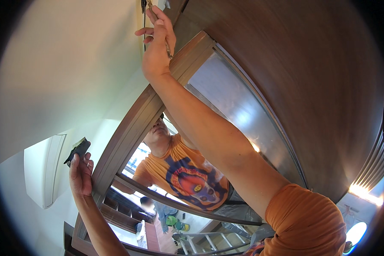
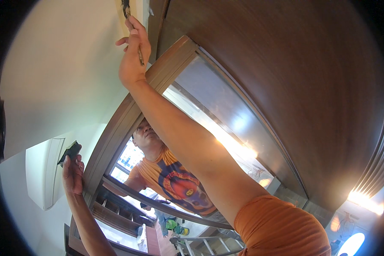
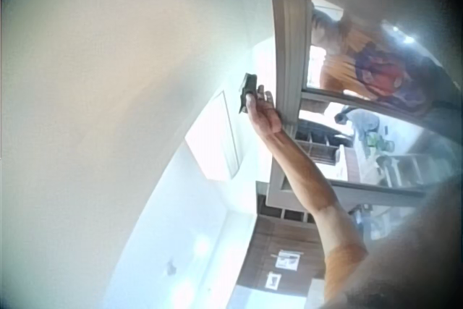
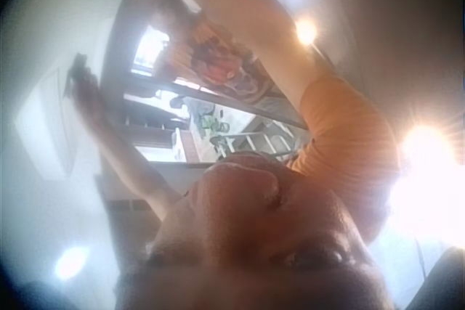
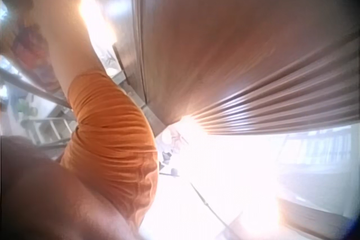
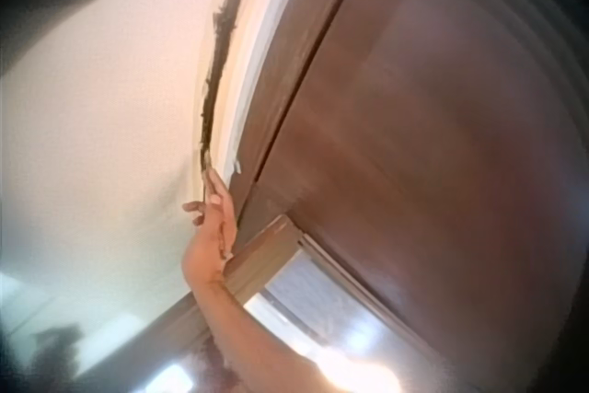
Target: The person uses a small brush to apply dark paint along the top edge of a wooden wall panel, repeatedly dipping the brush into a small container. The person stands on a ladder and works on the upper trim area.
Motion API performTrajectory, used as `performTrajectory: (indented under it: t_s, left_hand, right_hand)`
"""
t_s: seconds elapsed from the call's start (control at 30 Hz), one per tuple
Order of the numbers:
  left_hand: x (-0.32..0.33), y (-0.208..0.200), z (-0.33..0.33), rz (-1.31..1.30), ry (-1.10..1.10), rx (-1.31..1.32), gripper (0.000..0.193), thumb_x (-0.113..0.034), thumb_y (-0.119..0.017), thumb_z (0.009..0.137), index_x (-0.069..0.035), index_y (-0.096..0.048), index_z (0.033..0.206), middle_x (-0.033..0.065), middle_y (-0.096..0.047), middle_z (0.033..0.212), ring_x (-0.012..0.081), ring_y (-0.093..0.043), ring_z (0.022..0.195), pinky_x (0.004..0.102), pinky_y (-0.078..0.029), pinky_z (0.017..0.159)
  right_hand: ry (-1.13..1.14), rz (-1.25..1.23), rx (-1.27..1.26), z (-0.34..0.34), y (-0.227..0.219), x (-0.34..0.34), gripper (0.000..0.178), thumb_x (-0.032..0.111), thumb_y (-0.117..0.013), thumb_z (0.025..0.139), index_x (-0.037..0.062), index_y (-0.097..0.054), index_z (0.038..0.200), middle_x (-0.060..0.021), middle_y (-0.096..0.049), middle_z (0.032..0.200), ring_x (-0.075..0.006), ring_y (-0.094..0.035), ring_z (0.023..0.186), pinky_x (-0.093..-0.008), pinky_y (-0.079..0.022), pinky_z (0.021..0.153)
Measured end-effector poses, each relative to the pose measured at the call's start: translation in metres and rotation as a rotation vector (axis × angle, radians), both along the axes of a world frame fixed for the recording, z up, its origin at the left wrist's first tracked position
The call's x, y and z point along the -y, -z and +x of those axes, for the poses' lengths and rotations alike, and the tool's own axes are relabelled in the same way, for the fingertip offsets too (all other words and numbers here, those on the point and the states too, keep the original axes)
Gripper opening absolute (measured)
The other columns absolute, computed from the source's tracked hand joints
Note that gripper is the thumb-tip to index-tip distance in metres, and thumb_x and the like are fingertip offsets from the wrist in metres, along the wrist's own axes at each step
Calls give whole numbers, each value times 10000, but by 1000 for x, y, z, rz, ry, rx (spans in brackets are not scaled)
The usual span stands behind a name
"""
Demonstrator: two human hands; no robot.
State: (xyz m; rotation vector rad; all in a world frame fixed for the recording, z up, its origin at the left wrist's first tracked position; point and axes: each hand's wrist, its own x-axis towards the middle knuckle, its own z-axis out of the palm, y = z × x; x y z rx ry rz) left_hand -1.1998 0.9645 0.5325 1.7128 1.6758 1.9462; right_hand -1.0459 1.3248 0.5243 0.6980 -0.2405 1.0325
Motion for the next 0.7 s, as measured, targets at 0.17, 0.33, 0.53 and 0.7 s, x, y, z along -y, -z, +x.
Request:
performTrajectory:
  t_s: [0.17, 0.33, 0.53, 0.7]
  left_hand:
    - [1, 0, -1, 2, -3, 2, 466, -201, -665, 1017, 5, -515, 1407, 172, -669, 1286, 155, -687, 979, 259, -596, 785]
    - [2, 0, -1, -2, 6, -3, 467, -198, -661, 1019, 3, -507, 1411, 180, -656, 1303, 162, -683, 992, 262, -597, 784]
    - [2, 0, -1, 8, 6, 9, 459, -192, -654, 1024, 4, -505, 1411, 184, -647, 1315, 173, -677, 999, 262, -596, 790]
    - [3, 0, -2, 6, 8, 10, 457, -192, -655, 1024, 7, -507, 1408, 183, -643, 1317, 174, -669, 1003, 254, -595, 794]
  right_hand:
    - [-17, -23, 41, -1, 0, 3, 466, 281, -352, 1084, 34, -531, 1437, -139, -595, 1461, -137, -645, 849, -272, -412, 744]
    - [-18, 1, 45, 6, 0, 6, 512, 309, -319, 1083, 23, -489, 1472, -149, -588, 1468, -136, -605, 868, -315, -431, 787]
    - [86, -6, 0, 25, -5, 14, 520, 323, -316, 1081, 21, -490, 1466, -148, -592, 1468, -136, -618, 880, -321, -430, 778]
    - [111, -4, -13, 28, -5, 15, 512, 317, -331, 1078, 22, -496, 1462, -149, -592, 1469, -136, -620, 881, -315, -432, 766]
